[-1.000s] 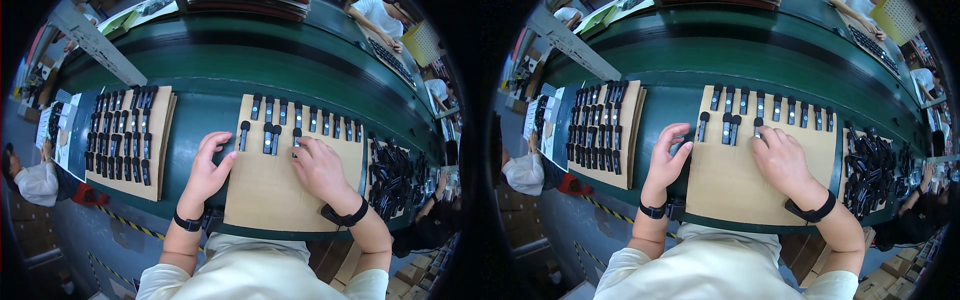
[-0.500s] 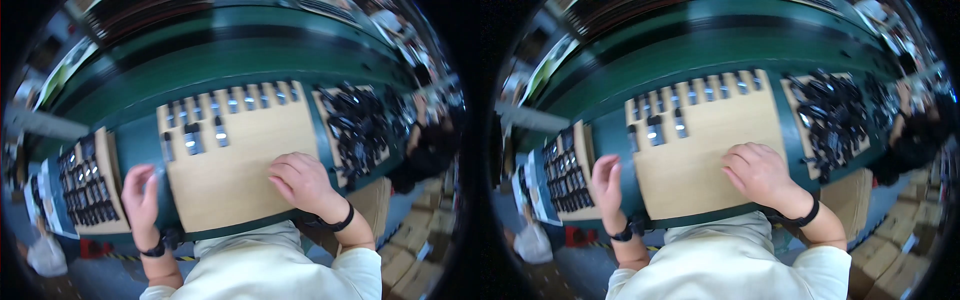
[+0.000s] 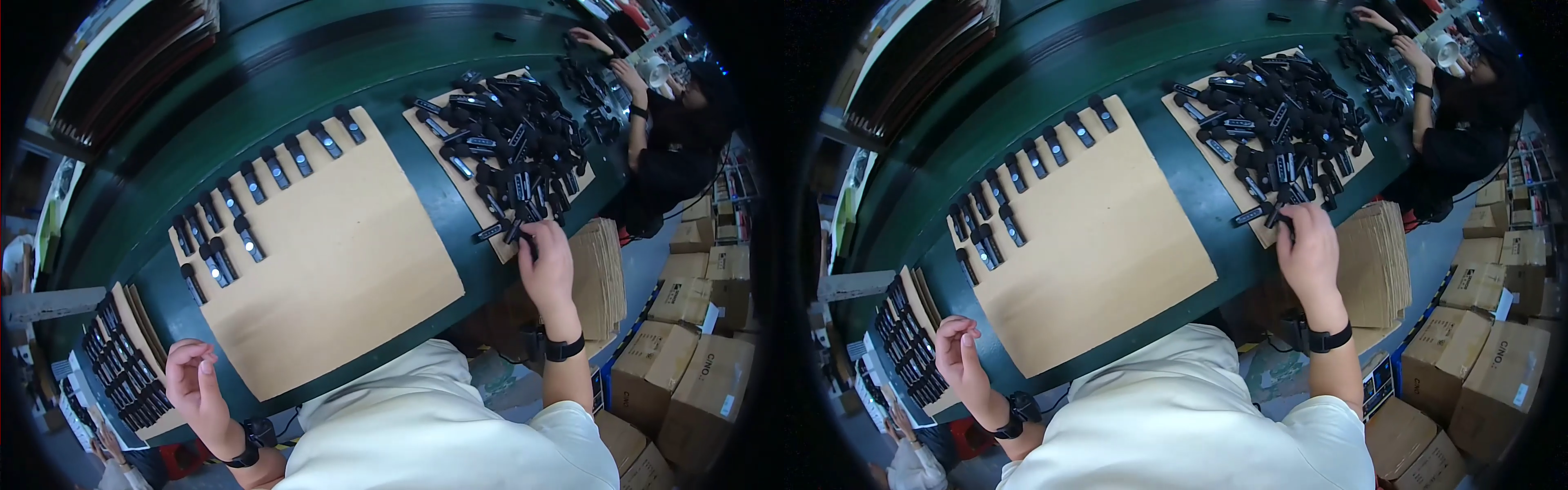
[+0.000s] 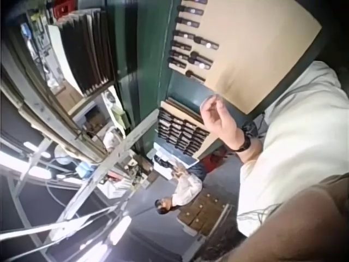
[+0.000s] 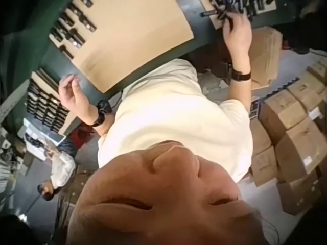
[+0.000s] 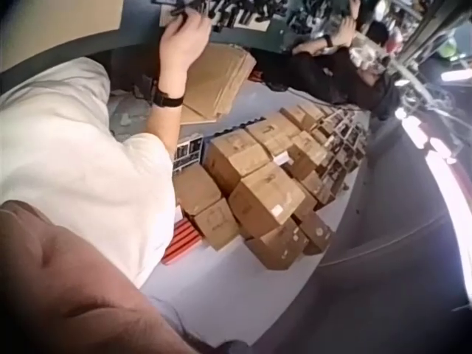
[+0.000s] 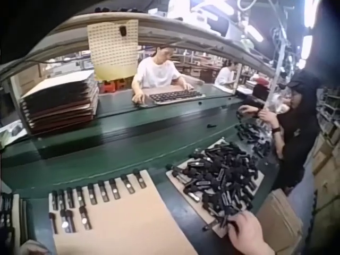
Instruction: Assembling small electronic components by placing them onto a template board at a factory workstation.
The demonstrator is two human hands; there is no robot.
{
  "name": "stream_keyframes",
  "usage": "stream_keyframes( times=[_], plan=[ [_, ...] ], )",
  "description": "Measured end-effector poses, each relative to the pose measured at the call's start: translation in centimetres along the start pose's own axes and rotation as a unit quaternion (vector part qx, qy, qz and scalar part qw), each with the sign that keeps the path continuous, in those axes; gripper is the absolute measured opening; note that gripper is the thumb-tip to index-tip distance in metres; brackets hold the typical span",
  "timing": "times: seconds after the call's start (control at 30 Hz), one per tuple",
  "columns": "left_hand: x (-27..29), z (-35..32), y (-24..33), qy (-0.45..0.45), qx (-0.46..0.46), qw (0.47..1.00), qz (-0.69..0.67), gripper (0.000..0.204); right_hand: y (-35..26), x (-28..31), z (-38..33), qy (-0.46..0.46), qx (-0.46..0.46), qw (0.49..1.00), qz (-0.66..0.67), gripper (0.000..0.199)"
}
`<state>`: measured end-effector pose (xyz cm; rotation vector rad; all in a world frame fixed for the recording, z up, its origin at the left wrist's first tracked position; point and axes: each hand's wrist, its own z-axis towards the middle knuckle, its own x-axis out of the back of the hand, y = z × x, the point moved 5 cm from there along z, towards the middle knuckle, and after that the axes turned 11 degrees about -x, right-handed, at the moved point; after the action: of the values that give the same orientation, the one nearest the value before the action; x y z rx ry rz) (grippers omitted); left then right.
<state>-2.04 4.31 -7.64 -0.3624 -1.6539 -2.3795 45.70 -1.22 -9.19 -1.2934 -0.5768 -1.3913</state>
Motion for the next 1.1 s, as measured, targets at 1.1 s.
stream_keyframes(
  times=[1.1],
  plan=[
    [-5.2, 0.9, 2.3, -0.077, -0.013, 0.997, -0.027, 0.013, 8.0, -2.6, -3.2, -0.078, -0.334, 0.781, 0.522, 0.036]
  ],
)
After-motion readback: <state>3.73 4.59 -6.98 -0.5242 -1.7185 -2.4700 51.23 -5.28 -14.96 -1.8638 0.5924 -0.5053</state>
